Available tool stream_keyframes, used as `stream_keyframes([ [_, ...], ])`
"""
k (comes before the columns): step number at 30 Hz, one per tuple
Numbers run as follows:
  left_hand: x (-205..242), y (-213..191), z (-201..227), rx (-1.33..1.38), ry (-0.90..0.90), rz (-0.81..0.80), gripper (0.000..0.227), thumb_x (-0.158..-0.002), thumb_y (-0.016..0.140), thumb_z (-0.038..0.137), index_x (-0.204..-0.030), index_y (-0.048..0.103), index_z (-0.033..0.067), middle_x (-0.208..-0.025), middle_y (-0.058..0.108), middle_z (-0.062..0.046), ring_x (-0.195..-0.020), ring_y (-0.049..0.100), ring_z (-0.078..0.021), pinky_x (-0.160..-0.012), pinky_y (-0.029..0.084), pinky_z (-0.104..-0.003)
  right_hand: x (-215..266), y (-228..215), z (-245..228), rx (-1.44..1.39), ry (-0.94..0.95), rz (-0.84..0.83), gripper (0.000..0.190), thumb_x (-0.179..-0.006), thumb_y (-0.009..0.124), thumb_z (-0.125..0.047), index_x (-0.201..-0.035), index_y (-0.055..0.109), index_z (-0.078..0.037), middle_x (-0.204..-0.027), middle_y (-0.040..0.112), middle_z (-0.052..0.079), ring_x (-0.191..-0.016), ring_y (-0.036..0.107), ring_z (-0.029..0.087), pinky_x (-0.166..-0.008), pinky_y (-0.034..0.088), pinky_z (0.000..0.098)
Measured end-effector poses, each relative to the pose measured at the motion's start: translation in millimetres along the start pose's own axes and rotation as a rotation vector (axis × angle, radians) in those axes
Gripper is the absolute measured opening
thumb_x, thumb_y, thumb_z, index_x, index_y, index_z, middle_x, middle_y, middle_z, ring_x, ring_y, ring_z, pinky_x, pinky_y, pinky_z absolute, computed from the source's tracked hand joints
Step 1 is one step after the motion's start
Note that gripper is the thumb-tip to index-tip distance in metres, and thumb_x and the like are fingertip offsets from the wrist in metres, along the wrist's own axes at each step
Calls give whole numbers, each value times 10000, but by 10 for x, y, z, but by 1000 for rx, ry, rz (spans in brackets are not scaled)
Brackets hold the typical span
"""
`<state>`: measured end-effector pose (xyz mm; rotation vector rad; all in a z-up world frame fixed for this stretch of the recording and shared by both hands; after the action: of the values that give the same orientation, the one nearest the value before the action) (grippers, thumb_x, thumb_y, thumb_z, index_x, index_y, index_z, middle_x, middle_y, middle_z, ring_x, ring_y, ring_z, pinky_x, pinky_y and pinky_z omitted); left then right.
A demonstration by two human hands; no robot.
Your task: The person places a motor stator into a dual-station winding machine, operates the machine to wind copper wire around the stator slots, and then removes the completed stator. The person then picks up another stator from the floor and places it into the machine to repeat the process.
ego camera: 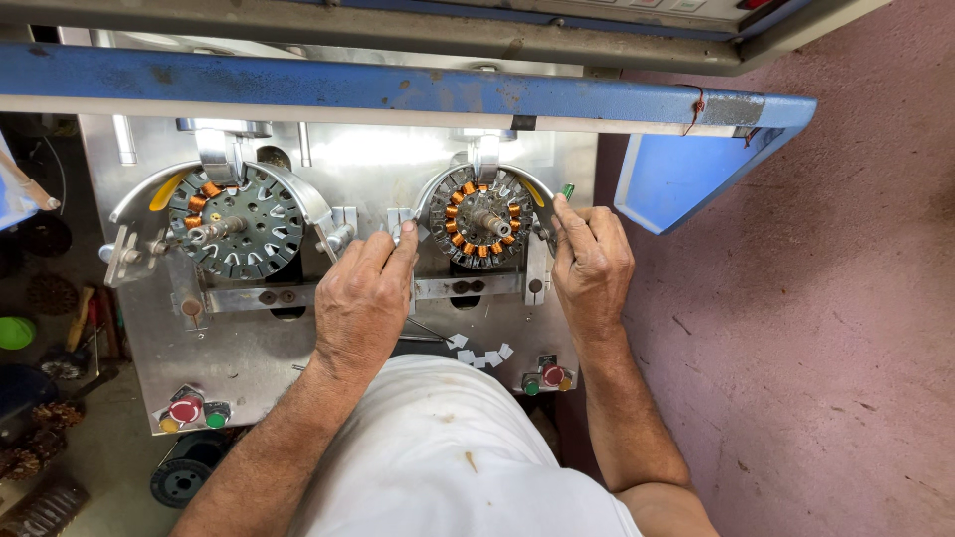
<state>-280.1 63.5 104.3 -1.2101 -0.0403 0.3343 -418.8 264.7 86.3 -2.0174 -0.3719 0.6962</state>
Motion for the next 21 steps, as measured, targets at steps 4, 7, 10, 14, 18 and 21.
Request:
stream_keyframes([
  [4, 12, 4, 7, -12, 2, -7, 332, -927, 746, 100, -1253, 725, 42, -780, 515, -12, -694, 556, -138, -599, 528, -281, 6, -9, -7, -9, 5, -10, 286, -910, 799, 4, -1181, 759, -78, -864, 636, 28, -797, 609, 157, -674, 552, 325],
  [7, 24, 10, 16, -15, 4, -12, 332, -918, 744, 93, -1244, 723, 34, -781, 516, -13, -697, 560, -140, -598, 530, -281, 24, -15, -5, -13, -2, -3, 287, -914, 792, 5, -1185, 754, -83, -877, 640, 26, -819, 617, 156, -692, 560, 323],
  [10, 29, 20, 28, -32, 23, -6, 324, -926, 741, 85, -1243, 723, 26, -782, 514, -14, -700, 563, -136, -593, 530, -272, 36, -3, 3, -8, -5, -8, 300, -919, 786, 4, -1202, 751, -88, -875, 633, 20, -826, 619, 152, -693, 565, 312],
  [14, 24, 32, 21, -38, 24, -7, 333, -916, 732, 68, -1247, 720, 26, -783, 515, -16, -701, 566, -139, -593, 534, -275, 36, 20, 15, 12, -7, -10, 316, -915, 783, 2, -1213, 750, -96, -880, 626, 19, -829, 617, 154, -690, 567, 309],
  [18, 11, 26, 18, -45, 28, -6, 335, -914, 724, 52, -1248, 712, 24, -786, 513, -20, -705, 569, -144, -597, 537, -281, 21, 22, 13, 23, -8, -15, 318, -917, 781, 8, -1215, 751, -98, -869, 613, 17, -822, 609, 156, -685, 561, 318],
  [21, -1, 26, 11, -65, 29, -20, 358, -899, 710, 13, -1257, 709, 23, -794, 519, -20, -707, 573, -141, -598, 538, -272, 3, 27, 7, 21, -6, -10, 311, -918, 784, 9, -1209, 753, -98, -862, 608, 17, -815, 604, 158, -677, 556, 321],
])
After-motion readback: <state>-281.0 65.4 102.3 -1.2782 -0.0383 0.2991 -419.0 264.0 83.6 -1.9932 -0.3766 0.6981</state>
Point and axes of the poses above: each hand's wrist, its own x-axis away from the middle knuckle, its own y-axis out of the palm, z = x × y, the point moved 4 cm from there along -x, towards the middle knuckle
